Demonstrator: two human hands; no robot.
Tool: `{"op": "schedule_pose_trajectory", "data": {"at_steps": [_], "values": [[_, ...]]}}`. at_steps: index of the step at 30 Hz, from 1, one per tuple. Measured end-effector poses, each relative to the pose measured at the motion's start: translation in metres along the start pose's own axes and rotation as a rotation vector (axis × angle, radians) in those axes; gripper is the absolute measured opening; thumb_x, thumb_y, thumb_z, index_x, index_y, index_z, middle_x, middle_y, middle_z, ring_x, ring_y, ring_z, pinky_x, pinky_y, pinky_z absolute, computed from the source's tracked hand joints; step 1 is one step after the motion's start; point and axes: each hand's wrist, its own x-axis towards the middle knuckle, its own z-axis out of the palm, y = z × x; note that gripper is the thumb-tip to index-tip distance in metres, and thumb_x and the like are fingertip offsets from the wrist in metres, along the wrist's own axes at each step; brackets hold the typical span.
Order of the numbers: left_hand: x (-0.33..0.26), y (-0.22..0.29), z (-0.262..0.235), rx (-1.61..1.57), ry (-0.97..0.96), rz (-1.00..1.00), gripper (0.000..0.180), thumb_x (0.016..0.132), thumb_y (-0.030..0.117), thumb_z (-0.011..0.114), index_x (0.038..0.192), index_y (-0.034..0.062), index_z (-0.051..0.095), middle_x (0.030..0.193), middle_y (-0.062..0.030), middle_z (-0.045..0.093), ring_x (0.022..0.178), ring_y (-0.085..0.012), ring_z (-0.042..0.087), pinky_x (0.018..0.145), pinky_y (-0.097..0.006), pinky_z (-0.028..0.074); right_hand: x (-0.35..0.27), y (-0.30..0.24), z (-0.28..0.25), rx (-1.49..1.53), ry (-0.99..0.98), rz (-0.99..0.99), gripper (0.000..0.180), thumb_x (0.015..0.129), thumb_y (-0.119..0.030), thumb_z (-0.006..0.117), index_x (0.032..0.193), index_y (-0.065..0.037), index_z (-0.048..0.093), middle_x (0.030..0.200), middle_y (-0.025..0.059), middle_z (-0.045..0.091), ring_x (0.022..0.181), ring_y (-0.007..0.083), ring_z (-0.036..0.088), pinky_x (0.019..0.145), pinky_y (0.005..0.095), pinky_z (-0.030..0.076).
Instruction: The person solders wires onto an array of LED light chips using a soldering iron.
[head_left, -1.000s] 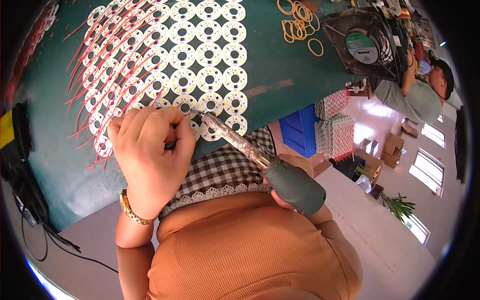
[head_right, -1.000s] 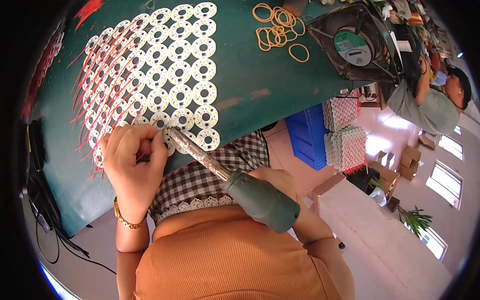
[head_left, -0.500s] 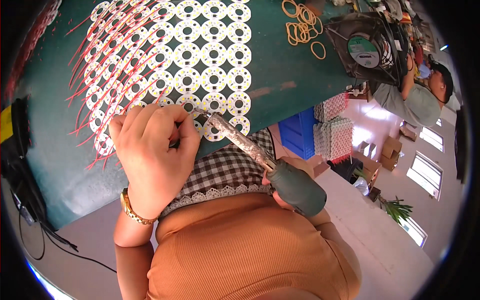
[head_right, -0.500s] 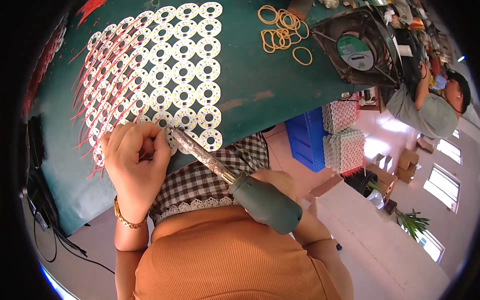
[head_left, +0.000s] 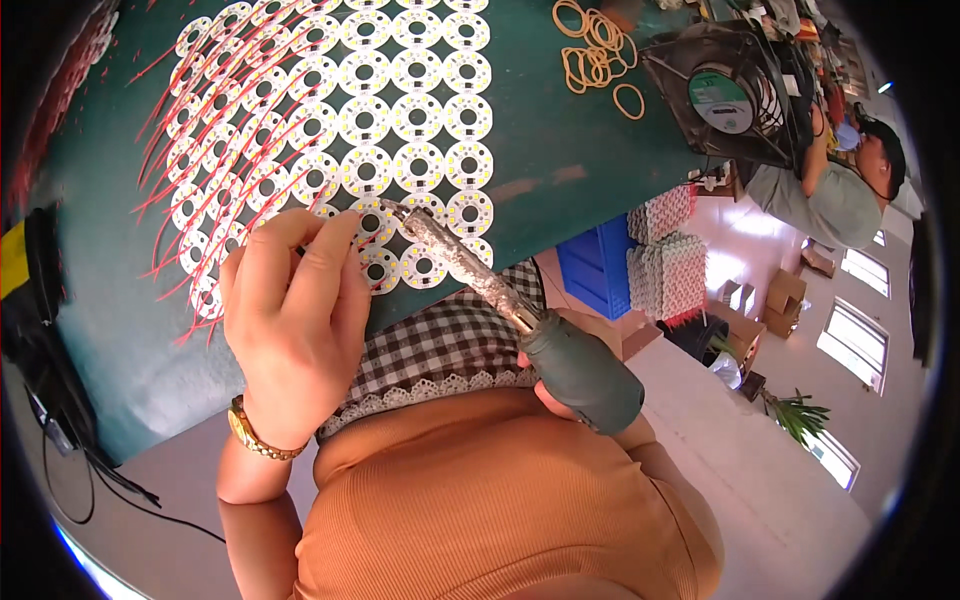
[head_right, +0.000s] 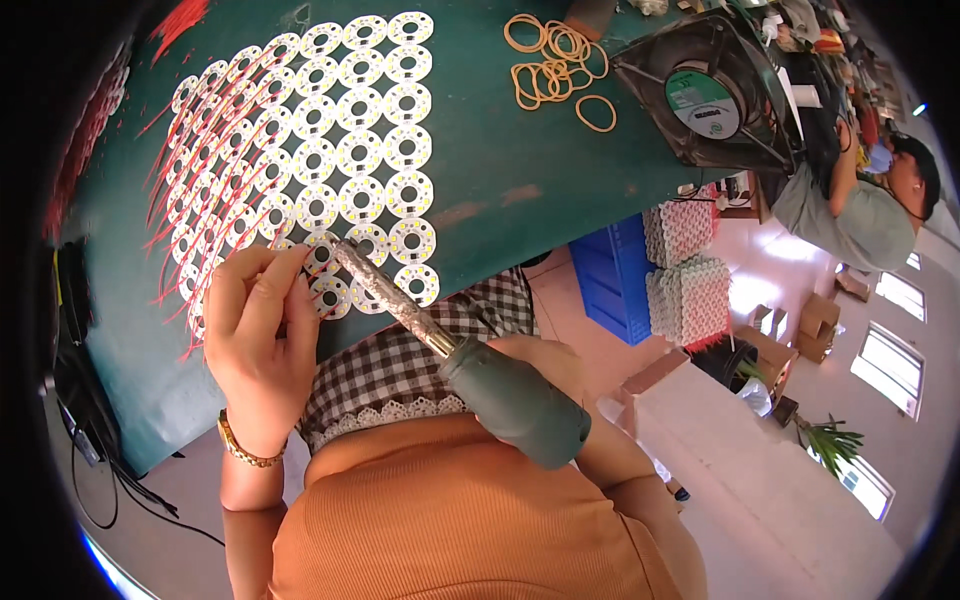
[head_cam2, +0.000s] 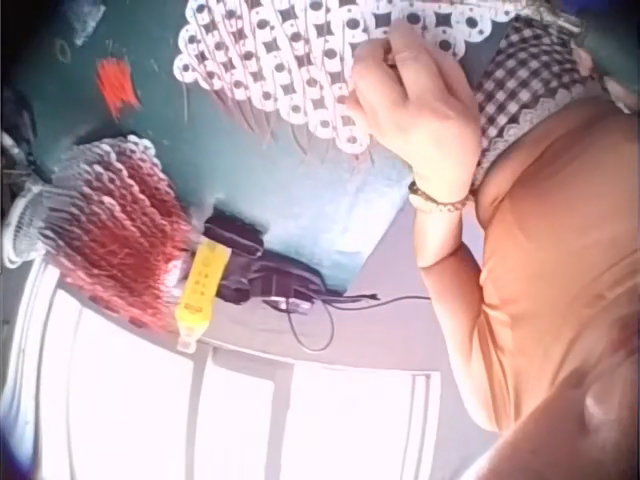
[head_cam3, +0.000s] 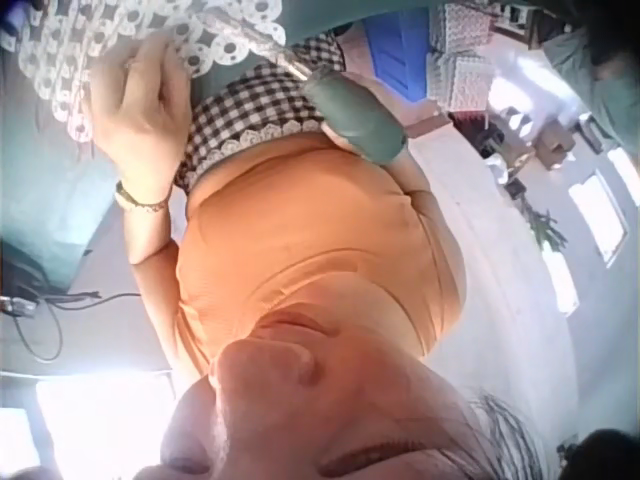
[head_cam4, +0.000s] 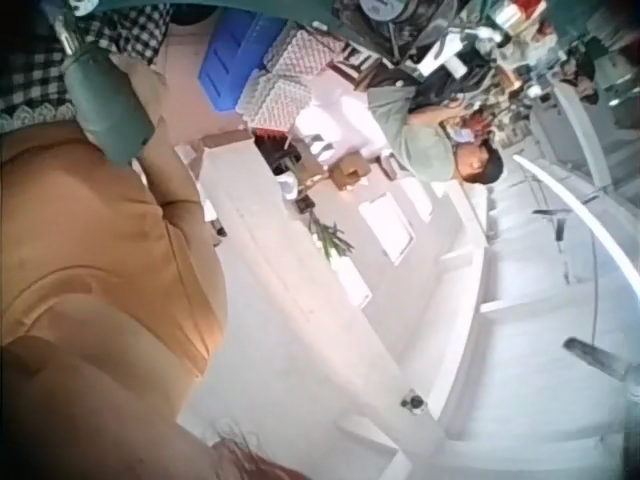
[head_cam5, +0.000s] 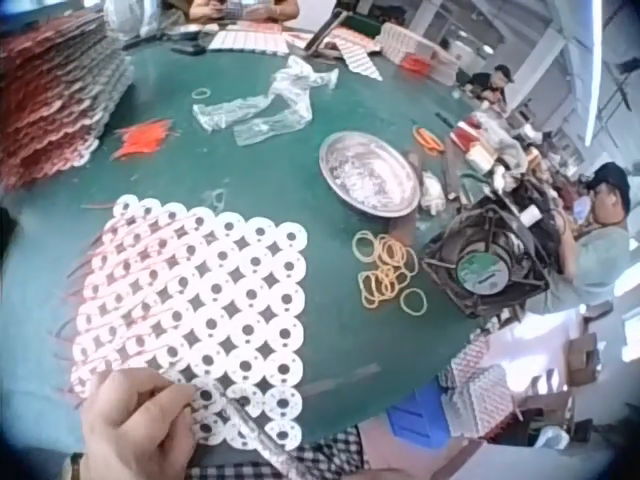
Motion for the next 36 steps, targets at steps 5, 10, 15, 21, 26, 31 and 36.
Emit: {"op": "schedule_pose_trajectory", "data": {"at_steps": [5,10,15,21,26,31,36], "values": [[0.001,0.003,-0.006,0.081,-0.029,0.151,0.034,0.076,0.005,0.071,0.11,0.0025,0.069,0.1,-0.007,0.061,0.077,-0.0219,0.056,0.074,-0.036,0.043,0.066,0.087,-0.004,-0.244,0.209,-1.116,0.028,0.073,-0.024,0.079,0.092,-0.007,0.067,0.076,0.0068,0.069,0.069,0.0198,0.067,0.062,0.0327,0.053],[0.0,-0.001,-0.007,0.112,-0.092,0.208,0.04,0.073,0.002,0.064,0.113,-0.002,0.068,0.101,-0.0089,0.06,0.077,-0.0229,0.056,0.075,-0.037,0.043,0.058,0.064,-0.003,-0.256,0.265,-1.144,0.041,0.088,-0.041,0.065,0.064,-0.01,0.056,0.054,-0.0003,0.046,0.051,0.0116,0.049,0.051,0.0335,0.042],[-0.002,-0.004,-0.005,0.123,-0.068,0.23,0.04,0.073,0.001,0.06,0.112,-0.0043,0.068,0.102,-0.0101,0.061,0.077,-0.0224,0.056,0.077,-0.036,0.043,0.052,0.06,0.001,-0.201,0.217,-1.123,0.04,0.091,-0.039,0.065,0.065,-0.01,0.056,0.054,-0.001,0.046,0.05,0.011,0.049,0.046,0.0324,0.039],[-0.002,-0.002,-0.003,0.148,-0.056,0.238,0.039,0.074,0.002,0.059,0.112,-0.0038,0.068,0.104,-0.0102,0.061,0.075,-0.0217,0.056,0.076,-0.036,0.044,0.069,0.069,0.002,0.006,0.037,-1.05,0.037,0.091,-0.036,0.065,0.066,-0.009,0.059,0.054,0.001,0.05,0.049,0.0109,0.05,0.043,0.0293,0.038],[-0.004,-0.001,-0.003,0.203,-0.035,0.253,0.039,0.073,0.003,0.059,0.111,-0.0038,0.069,0.105,-0.0101,0.061,0.073,-0.021,0.055,0.076,-0.037,0.045,0.078,0.063,-0.004,-0.197,0.125,-1.481,0.022,0.084,-0.021,0.065,0.066,-0.01,0.059,0.057,0.0011,0.055,0.052,0.0117,0.055,0.045,0.0295,0.042],[-0.005,-0.001,0.0,0.216,-0.038,0.253,0.039,0.074,0.004,0.059,0.111,-0.0039,0.068,0.107,-0.01,0.06,0.074,-0.0208,0.055,0.078,-0.037,0.046,0.079,0.062,-0.003,-0.155,0.124,-1.5,0.02,0.082,-0.023,0.067,0.067,-0.012,0.059,0.059,0.0002,0.056,0.05,0.0119,0.055,0.045,0.0277,0.042],[-0.005,0.001,-0.003,0.177,-0.077,0.218,0.052,0.067,-0.007,0.054,0.117,-0.0027,0.065,0.107,-0.0115,0.062,0.084,-0.0263,0.059,0.081,-0.038,0.045,0.072,0.068,0.001,-0.007,0.026,-1.238,0.024,0.088,-0.031,0.066,0.076,-0.012,0.059,0.057,-0.0023,0.05,0.048,0.0097,0.05,0.047,0.0273,0.042]]}}
